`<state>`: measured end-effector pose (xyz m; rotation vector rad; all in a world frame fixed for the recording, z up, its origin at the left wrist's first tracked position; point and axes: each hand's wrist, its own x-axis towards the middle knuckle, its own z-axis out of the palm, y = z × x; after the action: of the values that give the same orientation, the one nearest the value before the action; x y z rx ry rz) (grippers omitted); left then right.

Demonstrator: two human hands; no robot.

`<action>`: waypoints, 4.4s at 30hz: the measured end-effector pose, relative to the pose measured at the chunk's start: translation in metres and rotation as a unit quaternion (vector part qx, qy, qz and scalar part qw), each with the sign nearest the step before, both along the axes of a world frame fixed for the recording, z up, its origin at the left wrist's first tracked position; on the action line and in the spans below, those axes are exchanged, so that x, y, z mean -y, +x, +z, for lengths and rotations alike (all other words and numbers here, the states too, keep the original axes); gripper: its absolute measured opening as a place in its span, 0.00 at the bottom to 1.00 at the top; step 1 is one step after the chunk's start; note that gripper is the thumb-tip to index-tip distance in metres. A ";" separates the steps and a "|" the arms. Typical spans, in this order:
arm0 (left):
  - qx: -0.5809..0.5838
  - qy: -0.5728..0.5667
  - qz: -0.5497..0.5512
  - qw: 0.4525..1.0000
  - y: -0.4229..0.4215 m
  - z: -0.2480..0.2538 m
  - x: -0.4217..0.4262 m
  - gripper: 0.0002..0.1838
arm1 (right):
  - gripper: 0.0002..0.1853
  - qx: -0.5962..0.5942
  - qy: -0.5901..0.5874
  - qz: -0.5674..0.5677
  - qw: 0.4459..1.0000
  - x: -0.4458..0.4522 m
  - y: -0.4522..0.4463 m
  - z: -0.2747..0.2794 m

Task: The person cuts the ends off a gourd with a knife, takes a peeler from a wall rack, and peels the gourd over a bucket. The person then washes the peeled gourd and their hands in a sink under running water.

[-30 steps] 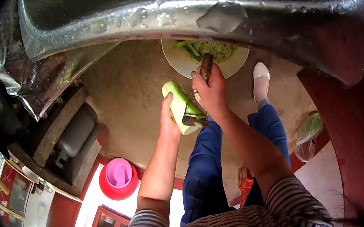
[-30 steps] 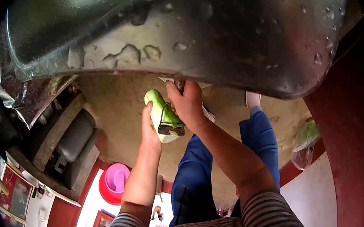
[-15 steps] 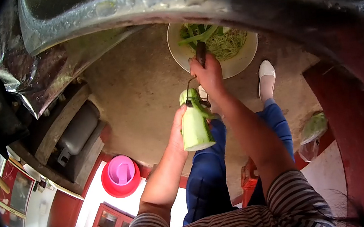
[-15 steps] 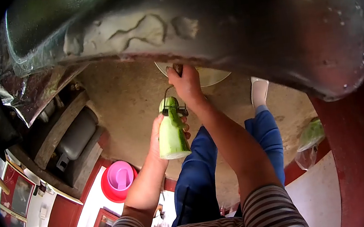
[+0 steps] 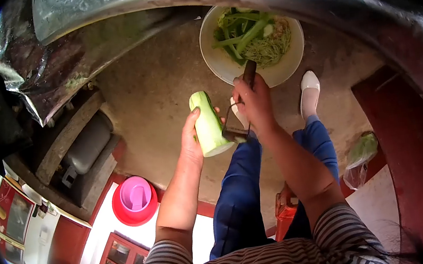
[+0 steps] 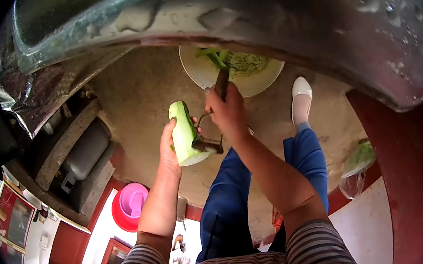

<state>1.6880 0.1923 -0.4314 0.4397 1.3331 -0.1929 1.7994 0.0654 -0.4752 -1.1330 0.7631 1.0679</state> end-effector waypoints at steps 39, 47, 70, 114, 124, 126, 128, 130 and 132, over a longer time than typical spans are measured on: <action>0.005 -0.036 0.018 0.999 0.000 -0.005 0.011 0.26 | 0.09 -0.058 0.049 -0.049 0.996 -0.008 0.008 0.009; 0.003 -0.017 0.099 0.995 0.016 -0.004 0.037 0.24 | 0.05 0.161 0.000 -0.030 0.987 -0.005 -0.010 0.022; 0.088 -0.167 0.118 0.975 0.000 0.019 0.058 0.27 | 0.10 0.179 -0.011 -0.028 0.983 -0.018 0.002 -0.028; 0.220 0.068 0.102 0.968 0.060 0.034 0.002 0.28 | 0.08 0.357 -0.149 0.085 0.918 -0.033 0.040 -0.051; -0.004 0.105 0.202 0.974 0.064 0.038 0.009 0.18 | 0.16 0.492 -0.365 0.139 0.778 -0.021 0.085 -0.123; -0.003 0.140 0.173 0.975 0.066 0.056 0.018 0.16 | 0.22 0.433 -0.281 0.087 0.852 -0.025 0.081 -0.124; 0.057 0.171 0.102 0.978 0.088 0.106 0.034 0.18 | 0.23 0.407 -0.231 0.039 0.883 -0.032 0.081 -0.119; 0.133 0.224 -0.061 0.964 0.108 0.153 0.036 0.25 | 0.25 0.420 -0.205 0.009 0.884 -0.038 0.079 -0.108; 0.215 0.323 -0.189 0.902 0.152 0.198 0.032 0.30 | 0.28 0.440 -0.198 0.011 0.876 -0.045 0.070 -0.105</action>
<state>1.8401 0.1603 -0.2338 1.2360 0.8351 0.0401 1.8694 0.1102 -0.5802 -1.7885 0.2227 0.3057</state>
